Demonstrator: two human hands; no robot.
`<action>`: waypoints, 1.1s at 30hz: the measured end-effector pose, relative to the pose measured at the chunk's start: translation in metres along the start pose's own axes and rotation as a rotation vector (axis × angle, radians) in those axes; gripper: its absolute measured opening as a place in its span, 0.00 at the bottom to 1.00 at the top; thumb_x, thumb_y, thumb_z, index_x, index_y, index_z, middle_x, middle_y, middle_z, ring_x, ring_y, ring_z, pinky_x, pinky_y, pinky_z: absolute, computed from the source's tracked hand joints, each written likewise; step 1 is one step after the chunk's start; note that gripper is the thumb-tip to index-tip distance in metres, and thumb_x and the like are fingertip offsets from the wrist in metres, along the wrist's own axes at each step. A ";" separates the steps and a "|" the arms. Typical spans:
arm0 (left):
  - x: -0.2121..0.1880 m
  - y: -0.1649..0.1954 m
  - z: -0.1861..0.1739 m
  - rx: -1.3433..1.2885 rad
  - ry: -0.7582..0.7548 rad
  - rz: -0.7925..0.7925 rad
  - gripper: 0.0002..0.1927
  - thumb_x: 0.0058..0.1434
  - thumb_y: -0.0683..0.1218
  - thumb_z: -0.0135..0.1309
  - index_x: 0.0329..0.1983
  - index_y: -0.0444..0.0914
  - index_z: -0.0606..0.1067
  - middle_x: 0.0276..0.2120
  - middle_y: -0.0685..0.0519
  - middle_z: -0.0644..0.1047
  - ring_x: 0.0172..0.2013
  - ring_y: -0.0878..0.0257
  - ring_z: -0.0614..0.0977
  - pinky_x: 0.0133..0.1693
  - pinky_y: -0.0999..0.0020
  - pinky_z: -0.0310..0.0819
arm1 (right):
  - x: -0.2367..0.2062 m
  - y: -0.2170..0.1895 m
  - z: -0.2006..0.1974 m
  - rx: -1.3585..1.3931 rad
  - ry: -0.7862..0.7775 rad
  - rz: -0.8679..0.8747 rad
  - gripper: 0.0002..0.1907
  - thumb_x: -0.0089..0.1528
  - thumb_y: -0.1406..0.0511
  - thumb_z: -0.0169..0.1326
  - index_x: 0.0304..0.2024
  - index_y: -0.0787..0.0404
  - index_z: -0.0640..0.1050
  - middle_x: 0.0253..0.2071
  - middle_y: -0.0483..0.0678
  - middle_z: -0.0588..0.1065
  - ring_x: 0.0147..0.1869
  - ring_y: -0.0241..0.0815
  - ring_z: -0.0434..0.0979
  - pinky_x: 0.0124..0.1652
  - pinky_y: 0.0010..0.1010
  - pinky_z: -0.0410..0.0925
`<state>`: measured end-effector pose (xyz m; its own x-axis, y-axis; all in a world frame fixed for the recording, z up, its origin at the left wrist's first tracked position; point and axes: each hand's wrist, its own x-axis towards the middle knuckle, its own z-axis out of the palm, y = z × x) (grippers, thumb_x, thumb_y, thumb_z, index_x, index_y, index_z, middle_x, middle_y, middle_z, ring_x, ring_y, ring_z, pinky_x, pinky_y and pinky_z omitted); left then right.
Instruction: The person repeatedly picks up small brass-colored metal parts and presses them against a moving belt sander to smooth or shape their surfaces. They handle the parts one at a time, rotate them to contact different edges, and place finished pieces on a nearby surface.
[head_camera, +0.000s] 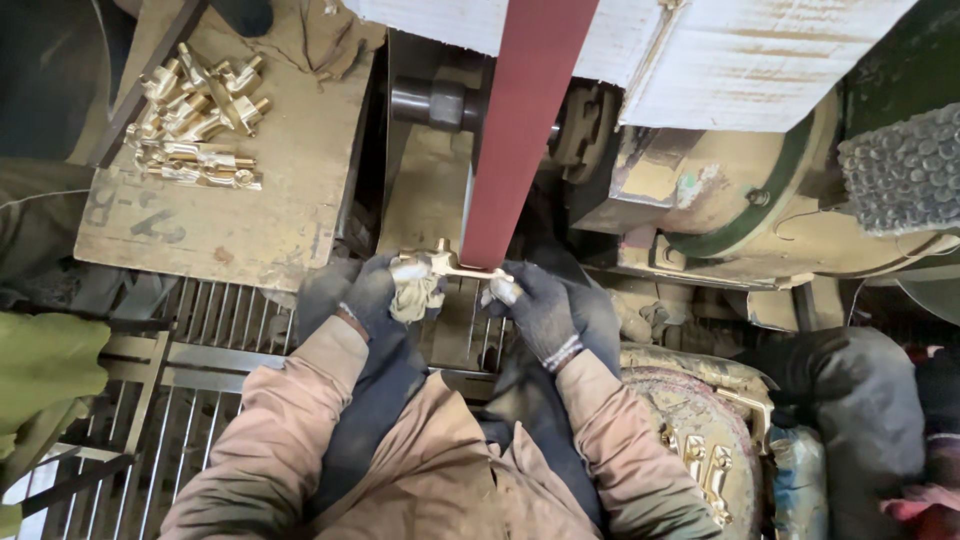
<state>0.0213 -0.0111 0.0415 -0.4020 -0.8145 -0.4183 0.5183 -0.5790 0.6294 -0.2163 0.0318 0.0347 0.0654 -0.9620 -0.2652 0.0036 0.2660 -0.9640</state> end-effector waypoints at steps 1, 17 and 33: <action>-0.005 0.001 0.000 0.036 -0.077 0.079 0.14 0.62 0.38 0.57 0.50 0.26 0.75 0.35 0.42 0.80 0.31 0.54 0.82 0.35 0.54 0.82 | -0.004 0.000 -0.002 -0.026 -0.031 -0.066 0.14 0.66 0.69 0.53 0.52 0.70 0.77 0.36 0.49 0.81 0.38 0.34 0.79 0.39 0.25 0.74; 0.016 -0.011 0.004 0.181 0.134 0.157 0.11 0.60 0.35 0.55 0.46 0.27 0.78 0.33 0.43 0.82 0.28 0.56 0.84 0.28 0.59 0.84 | 0.027 0.002 0.001 0.363 0.053 0.251 0.16 0.68 0.62 0.54 0.49 0.70 0.78 0.34 0.51 0.78 0.34 0.39 0.79 0.38 0.38 0.81; -0.040 -0.027 -0.004 0.243 0.005 0.034 0.19 0.56 0.37 0.57 0.52 0.30 0.75 0.39 0.45 0.81 0.36 0.58 0.84 0.36 0.62 0.84 | -0.031 -0.010 -0.017 0.170 0.018 0.071 0.17 0.65 0.66 0.54 0.54 0.70 0.77 0.38 0.49 0.80 0.38 0.37 0.80 0.39 0.29 0.76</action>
<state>0.0260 0.0371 0.0385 -0.3832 -0.8341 -0.3968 0.3349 -0.5258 0.7819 -0.2355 0.0576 0.0519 0.0540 -0.9409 -0.3344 0.1678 0.3387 -0.9258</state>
